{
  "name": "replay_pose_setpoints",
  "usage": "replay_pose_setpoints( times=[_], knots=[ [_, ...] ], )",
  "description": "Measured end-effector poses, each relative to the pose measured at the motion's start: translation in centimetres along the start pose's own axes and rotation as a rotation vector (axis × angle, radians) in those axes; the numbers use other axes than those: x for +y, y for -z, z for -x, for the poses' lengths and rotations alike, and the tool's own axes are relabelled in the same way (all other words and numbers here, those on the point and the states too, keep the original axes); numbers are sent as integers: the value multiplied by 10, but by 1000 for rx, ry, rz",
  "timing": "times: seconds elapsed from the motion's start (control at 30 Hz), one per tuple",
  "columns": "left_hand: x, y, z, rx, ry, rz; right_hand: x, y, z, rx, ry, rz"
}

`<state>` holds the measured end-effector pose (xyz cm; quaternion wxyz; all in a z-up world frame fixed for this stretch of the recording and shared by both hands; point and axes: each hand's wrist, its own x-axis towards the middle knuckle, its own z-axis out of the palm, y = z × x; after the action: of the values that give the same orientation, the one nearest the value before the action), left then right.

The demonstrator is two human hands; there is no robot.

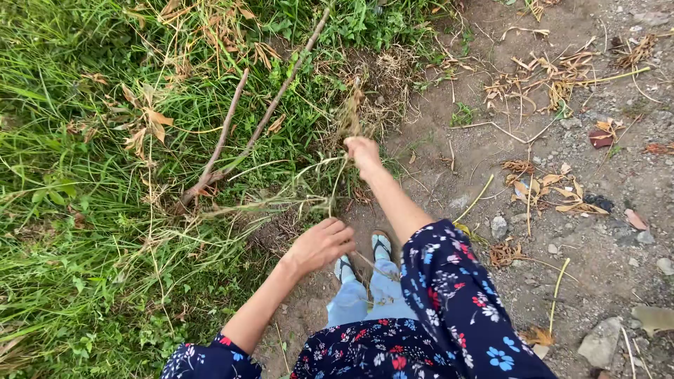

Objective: Breaking and pulling dry vines and branches in an outdoor garden area.

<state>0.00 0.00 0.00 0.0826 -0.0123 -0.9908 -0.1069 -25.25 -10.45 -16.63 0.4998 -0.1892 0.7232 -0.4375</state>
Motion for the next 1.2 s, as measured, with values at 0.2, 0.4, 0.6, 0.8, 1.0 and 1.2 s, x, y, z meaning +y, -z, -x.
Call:
replay_pose_setpoints(
  times=[0.2,0.4,0.6,0.8,1.0,1.2],
  knots=[
    [5,-25,-27,-39,133,-135,-180,86,124,168,198,241],
    [25,-39,-105,211,230,87,-181,219,80,322,711,455],
    [-3,-4,-143,339,251,233,-210,315,104,492,818,427],
    [-43,20,-184,426,359,302,-229,395,130,672,809,488],
    [-64,8,-228,539,427,212,-178,474,127,730,757,280],
    [-65,-12,-293,500,451,183,-119,509,144,813,580,223]
  ],
)
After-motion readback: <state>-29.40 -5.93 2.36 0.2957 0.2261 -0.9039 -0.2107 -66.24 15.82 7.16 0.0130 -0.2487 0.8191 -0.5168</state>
